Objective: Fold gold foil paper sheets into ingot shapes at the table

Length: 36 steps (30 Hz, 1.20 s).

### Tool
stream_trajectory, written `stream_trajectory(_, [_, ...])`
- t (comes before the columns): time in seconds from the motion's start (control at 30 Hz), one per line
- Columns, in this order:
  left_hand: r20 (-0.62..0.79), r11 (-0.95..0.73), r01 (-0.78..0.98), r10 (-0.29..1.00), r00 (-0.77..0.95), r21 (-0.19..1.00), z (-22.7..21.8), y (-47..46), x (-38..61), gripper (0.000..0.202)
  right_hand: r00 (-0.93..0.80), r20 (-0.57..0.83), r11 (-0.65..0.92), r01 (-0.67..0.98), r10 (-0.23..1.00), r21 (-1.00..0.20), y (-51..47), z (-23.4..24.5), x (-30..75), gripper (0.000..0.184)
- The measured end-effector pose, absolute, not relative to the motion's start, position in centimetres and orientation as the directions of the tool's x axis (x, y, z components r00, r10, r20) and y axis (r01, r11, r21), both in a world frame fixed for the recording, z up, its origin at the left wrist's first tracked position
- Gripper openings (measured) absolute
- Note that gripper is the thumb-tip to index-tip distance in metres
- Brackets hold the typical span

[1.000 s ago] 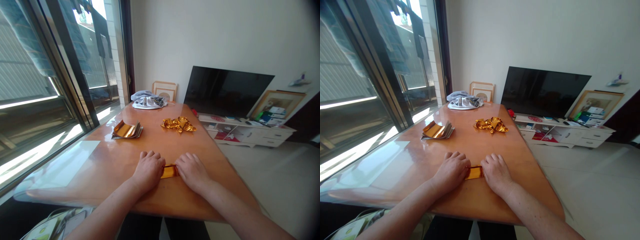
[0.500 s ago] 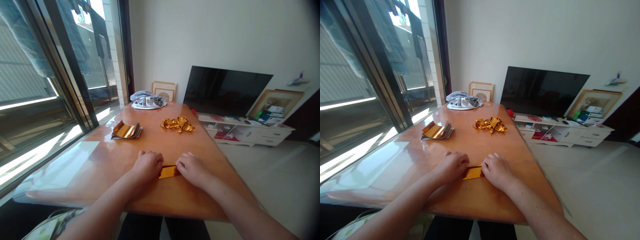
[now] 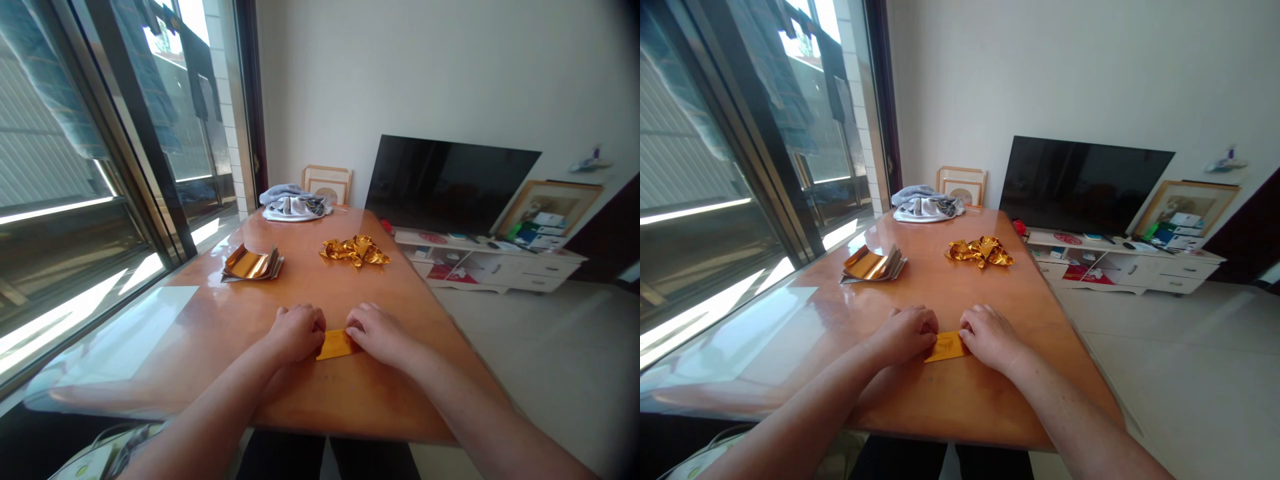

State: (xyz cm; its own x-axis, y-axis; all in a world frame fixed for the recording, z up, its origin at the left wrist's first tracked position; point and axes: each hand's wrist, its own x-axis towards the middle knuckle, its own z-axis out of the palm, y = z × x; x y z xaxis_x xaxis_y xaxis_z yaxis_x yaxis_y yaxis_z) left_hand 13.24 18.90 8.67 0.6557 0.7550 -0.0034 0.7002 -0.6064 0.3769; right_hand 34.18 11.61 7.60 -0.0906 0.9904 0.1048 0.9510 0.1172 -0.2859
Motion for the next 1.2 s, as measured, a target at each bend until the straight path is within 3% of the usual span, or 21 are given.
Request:
stream_trajectory(0.27, [-0.095, -0.55, 0.737, 0.773, 0.627, 0.393, 9.1, 19.0, 13.9, 0.014, -0.124, 0.028, 0.126, 0.944, 0.992, -0.305, 12.3, 8.4, 34.5, 0.007])
stream_trajectory(0.47, [-0.095, -0.54, 0.746, 0.782, 0.616, 0.391, 8.8, 19.0, 13.9, 0.013, -0.114, 0.165, 0.148, 0.966, 0.98, -0.212, 10.9, 8.7, 33.0, 0.012])
stream_trajectory(0.63, [-0.079, -0.546, 0.747, 0.785, 0.615, 0.38, 8.6, 18.8, 13.6, 0.017, -0.166, 0.178, 0.199, 0.961, 0.97, -0.191, 9.0, 8.4, 31.4, 0.013])
stream_trajectory(0.97, [-0.149, -0.513, 0.796, 0.803, 0.577, 0.321, 9.0, 19.3, 14.6, 0.02, 0.008, 0.184, 0.052, 0.946, 0.983, -0.319, 9.4, 6.9, 33.3, 0.009])
stream_trajectory(1.2, [-0.178, -0.494, 0.784, 0.792, 0.584, 0.376, 9.4, 19.4, 14.7, 0.013, 0.039, 0.208, 0.058, 0.896, 0.977, -0.44, 10.0, 6.1, 34.1, 0.008])
